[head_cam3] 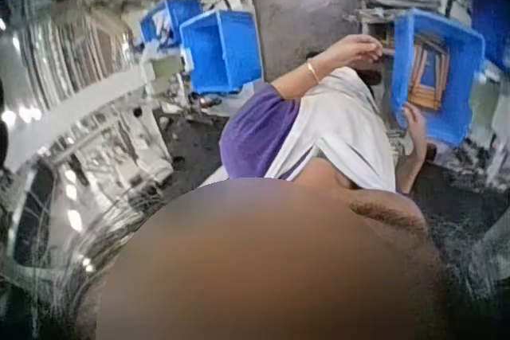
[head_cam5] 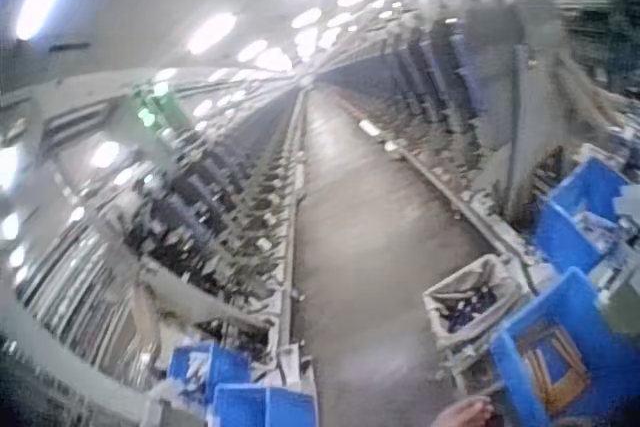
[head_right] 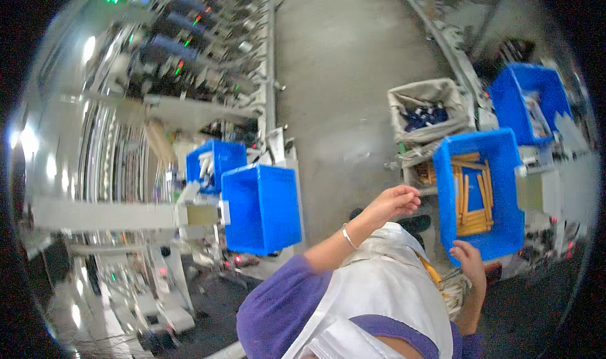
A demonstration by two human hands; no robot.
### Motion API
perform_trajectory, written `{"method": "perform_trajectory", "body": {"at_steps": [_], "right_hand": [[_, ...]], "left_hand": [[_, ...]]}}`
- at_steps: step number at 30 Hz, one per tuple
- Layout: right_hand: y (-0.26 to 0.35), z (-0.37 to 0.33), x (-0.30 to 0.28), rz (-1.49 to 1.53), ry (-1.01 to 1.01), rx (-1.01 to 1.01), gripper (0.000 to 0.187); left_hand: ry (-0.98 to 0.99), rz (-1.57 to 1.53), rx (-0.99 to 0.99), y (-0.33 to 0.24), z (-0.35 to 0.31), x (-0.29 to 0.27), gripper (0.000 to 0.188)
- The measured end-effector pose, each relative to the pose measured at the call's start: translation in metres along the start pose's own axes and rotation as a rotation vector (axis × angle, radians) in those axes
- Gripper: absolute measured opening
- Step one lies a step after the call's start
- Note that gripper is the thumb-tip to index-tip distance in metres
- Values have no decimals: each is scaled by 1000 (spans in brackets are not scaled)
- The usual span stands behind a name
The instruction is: The person picks up white spools with yellow tips from a blue bin, inspects them, and places them into a machine. They then walk along a row of machines and insert the spools into designated slots.
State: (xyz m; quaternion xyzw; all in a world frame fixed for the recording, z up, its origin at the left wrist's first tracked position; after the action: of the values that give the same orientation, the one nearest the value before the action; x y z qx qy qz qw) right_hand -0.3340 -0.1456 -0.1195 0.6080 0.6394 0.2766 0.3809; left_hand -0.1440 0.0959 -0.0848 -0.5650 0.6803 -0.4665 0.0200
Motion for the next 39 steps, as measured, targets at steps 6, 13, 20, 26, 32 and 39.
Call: {"method": "perform_trajectory", "body": {"at_steps": [6,13,20,26,32,39], "right_hand": [[31,55,57,-287,93,-44,30],[106,104,184,-635,163,-245,28],[156,114,347,-821,591,-333,30],[187,122,436,-1029,859,-526,29],[230,171,536,-1067,1171,-561,27],[175,257,748,-1155,1229,-1191,16]], "left_hand": [[-132,-162,299,-15,-58,-89,22],[-409,-299,432,10,-178,-217,25],[-776,-507,539,56,-290,-299,24],[-1018,-715,658,109,-337,-316,23],[-1227,-1032,684,148,-344,-312,21],[-1406,-1285,916,133,-339,-289,20]]}}
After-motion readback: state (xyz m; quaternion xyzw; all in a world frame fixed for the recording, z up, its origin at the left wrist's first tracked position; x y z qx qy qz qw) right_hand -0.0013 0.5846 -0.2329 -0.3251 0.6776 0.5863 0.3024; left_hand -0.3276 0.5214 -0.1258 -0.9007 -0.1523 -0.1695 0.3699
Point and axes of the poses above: each hand's wrist, its own z-axis towards the middle knuckle, its own x-axis out of the palm, y = z × x, the point moved 2 cm from there along z, towards the middle knuckle, and after that the axes turned 5 degrees about -y, right-handed, at the moved point
